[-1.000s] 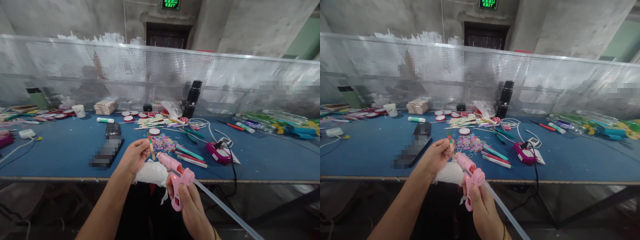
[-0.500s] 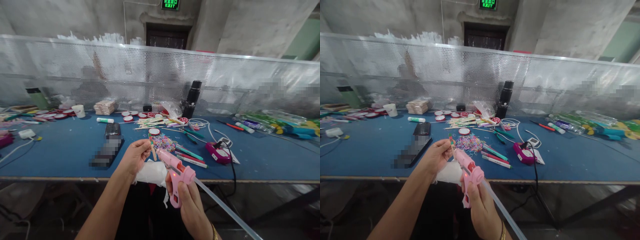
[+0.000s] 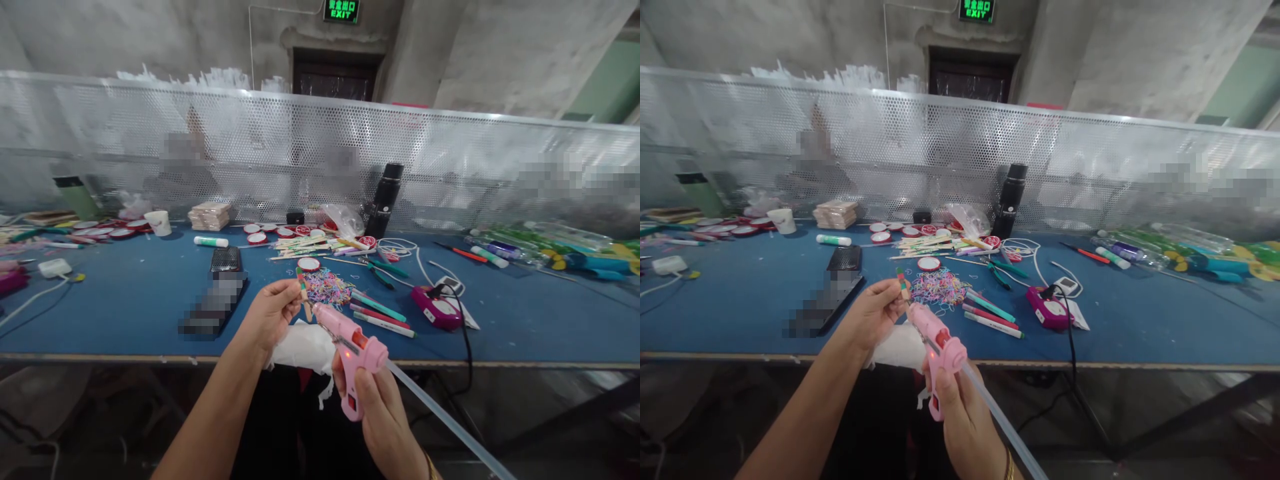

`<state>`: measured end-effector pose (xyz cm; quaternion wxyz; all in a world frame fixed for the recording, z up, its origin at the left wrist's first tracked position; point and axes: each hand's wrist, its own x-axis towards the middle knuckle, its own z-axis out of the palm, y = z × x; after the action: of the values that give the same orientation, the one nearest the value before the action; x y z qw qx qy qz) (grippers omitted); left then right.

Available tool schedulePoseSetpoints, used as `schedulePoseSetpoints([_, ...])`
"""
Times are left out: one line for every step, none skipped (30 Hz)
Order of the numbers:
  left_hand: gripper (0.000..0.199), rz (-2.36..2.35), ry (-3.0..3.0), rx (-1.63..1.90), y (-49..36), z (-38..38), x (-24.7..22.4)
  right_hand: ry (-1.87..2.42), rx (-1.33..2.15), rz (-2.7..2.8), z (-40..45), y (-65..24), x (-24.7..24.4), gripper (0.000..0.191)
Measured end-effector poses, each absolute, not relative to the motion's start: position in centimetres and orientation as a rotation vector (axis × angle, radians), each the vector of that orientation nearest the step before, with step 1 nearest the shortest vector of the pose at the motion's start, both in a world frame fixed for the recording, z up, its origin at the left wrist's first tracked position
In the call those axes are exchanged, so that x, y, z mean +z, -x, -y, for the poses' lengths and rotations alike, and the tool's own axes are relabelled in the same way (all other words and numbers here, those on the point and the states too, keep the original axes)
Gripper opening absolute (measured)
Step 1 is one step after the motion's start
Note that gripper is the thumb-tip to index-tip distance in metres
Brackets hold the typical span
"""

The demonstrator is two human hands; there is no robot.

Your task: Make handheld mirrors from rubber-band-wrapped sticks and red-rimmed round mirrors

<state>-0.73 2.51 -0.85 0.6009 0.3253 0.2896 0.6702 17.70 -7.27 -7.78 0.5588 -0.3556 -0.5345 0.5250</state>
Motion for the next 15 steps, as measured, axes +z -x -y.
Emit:
schedulePoseSetpoints([0.042,-0.670,-0.754,1.556,0.7,-2.5,-0.8,0.846,1.241,1.270,7.3,-17.8,-7.9,0.054])
schedulePoseSetpoints([0.042,-0.670,-0.752,1.559,0.7,-2.4,-0.8,0.853,1.230,1.285,7.4,-17.9,-8.0,0.054])
schedulePoseSetpoints([0.043,-0.671,-0.747,1.562,0.7,-2.4,-0.7,0.860,1.207,1.302,7.4,-18.1,-8.2,0.053])
schedulePoseSetpoints([0.044,-0.675,-0.741,1.564,0.7,-2.4,-0.7,0.872,1.179,1.318,7.4,-18.2,-8.3,0.052])
schedulePoseSetpoints([0.045,-0.680,-0.734,1.565,0.7,-2.5,-0.7,0.884,1.154,1.335,7.4,-18.3,-8.5,0.051])
schedulePoseSetpoints([0.046,-0.685,-0.728,1.565,0.6,-2.5,-0.6,0.891,1.136,1.350,7.4,-18.4,-8.7,0.050])
schedulePoseSetpoints([0.047,-0.688,-0.724,1.565,0.6,-2.5,-0.6,0.893,1.121,1.358,7.3,-18.5,-8.9,0.050])
schedulePoseSetpoints([0.047,-0.689,-0.723,1.565,0.6,-2.5,-0.6,0.894,1.111,1.359,7.4,-18.6,-9.0,0.051])
schedulePoseSetpoints([0.048,-0.687,-0.725,1.565,0.6,-2.5,-0.5,0.892,1.103,1.358,7.4,-18.6,-9.1,0.052])
schedulePoseSetpoints([0.048,-0.685,-0.729,1.564,0.6,-2.5,-0.5,0.891,1.094,1.351,7.5,-18.5,-9.2,0.054])
schedulePoseSetpoints([0.047,-0.681,-0.736,1.563,0.6,-2.5,-0.5,0.896,1.086,1.340,7.6,-18.5,-9.2,0.055])
schedulePoseSetpoints([0.047,-0.676,-0.745,1.561,0.6,-2.4,-0.5,0.909,1.082,1.328,7.7,-18.4,-9.1,0.056])
schedulePoseSetpoints([0.047,-0.672,-0.755,1.557,0.6,-2.4,-0.4,0.929,1.083,1.317,7.9,-18.3,-9.0,0.057])
schedulePoseSetpoints([0.046,-0.670,-0.763,1.554,0.7,-2.3,-0.4,0.948,1.085,1.307,8.1,-18.3,-8.9,0.057])
schedulePoseSetpoints([0.046,-0.668,-0.770,1.550,0.7,-2.3,-0.4,0.966,1.088,1.298,8.3,-18.2,-8.8,0.056])
